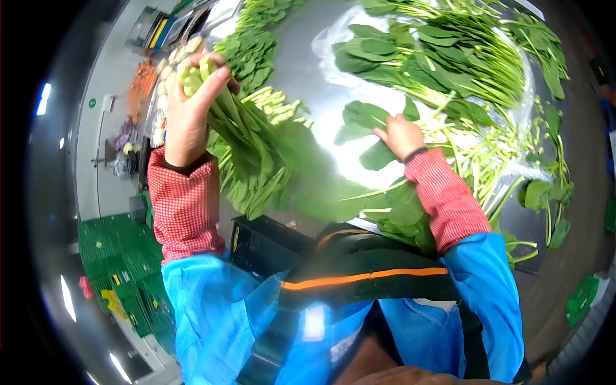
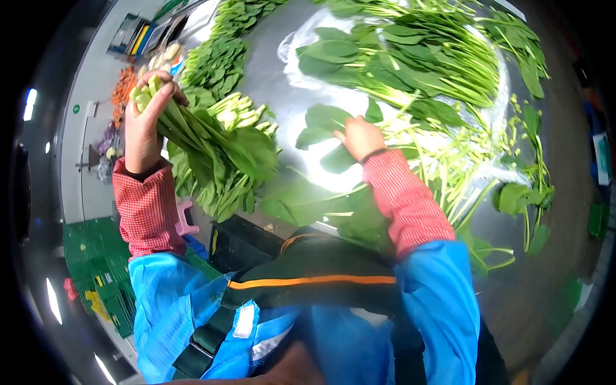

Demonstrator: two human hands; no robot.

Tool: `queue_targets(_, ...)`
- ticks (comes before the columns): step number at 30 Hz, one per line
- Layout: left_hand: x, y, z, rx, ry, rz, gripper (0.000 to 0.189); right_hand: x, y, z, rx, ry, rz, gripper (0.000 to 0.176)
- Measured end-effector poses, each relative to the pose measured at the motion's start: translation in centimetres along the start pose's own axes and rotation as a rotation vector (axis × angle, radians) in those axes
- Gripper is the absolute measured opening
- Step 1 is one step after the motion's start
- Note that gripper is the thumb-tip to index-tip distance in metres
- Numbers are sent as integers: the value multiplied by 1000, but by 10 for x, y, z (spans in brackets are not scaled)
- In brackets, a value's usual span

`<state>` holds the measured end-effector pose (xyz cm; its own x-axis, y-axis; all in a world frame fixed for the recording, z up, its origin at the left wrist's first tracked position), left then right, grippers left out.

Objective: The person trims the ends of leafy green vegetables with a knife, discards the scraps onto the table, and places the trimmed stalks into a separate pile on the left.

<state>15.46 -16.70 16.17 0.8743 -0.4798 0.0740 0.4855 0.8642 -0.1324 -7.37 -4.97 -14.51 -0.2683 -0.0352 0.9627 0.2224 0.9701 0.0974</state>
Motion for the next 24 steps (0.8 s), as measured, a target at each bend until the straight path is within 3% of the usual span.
queue_targets(2, 21, 0, 15, -148, -380, 73, 25, -16, 22, -9, 85, 112, -113, 43)
queue_targets(4, 31, -2, 15, -293, -964, 64, 30, -7, 50, -20, 164, 126, -45, 46)
queue_targets(6, 37, -3, -9, -469, -1180, -32, 31, 7, 67, -34, 243, 94, 50, 43)
queue_targets(8, 48, -4, -47, -480, -1334, 13, 28, 8, 67, -41, 138, 4, -80, 37)
queue_targets(9, 61, -9, -76, -510, -1343, -7, 32, 15, 66, -52, 127, -119, -45, 34)
queue_targets(10, 70, -12, -101, -412, -1389, -1, 44, 20, 65, -63, 116, -243, -12, 31)
queue_targets(11, 78, -14, -130, -272, -1423, 20, 61, 21, 63, -75, 120, -361, 48, 29)
queue_targets(12, 86, -13, -162, 1, -1374, -41, 84, 16, 59, -88, 122, -387, 12, 27)
queue_targets(14, 102, -7, -225, 256, -1087, -172, 99, 4, 54, -108, 112, -532, 63, 23)
queue_targets(15, 112, -6, -242, 193, -993, -172, 102, -2, 51, -118, 167, -593, 155, 25)
queue_targets(16, 117, -8, -242, 130, -899, -173, 105, -22, 48, -120, 81, -743, 59, 27)
queue_targets(18, 144, -23, -234, 164, -592, -113, 93, -50, 49, -132, -128, -1084, -219, 35)
queue_targets(20, 181, -41, -235, 254, -620, -97, 84, -70, 57, -149, -380, -1377, -450, 43)
queue_targets(22, 203, -58, -243, 209, -779, -146, 78, -94, 66, -166, -572, -1613, -590, 47)
queue_targets(24, 220, -70, -270, 234, -934, -210, 78, -109, 64, -188, -603, -1660, -629, 60)
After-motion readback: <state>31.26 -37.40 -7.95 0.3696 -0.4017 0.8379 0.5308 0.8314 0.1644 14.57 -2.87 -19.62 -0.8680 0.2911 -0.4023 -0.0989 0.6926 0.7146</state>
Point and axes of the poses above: each hand's wrist, its own y-axis away from the middle knuckle, its own x-axis out of the back of the hand, z = x × y, the point moved 8 cm from there along -y, towards the middle knuckle, and after that the axes turned 12 degrees about y, right-handed, at the moved point
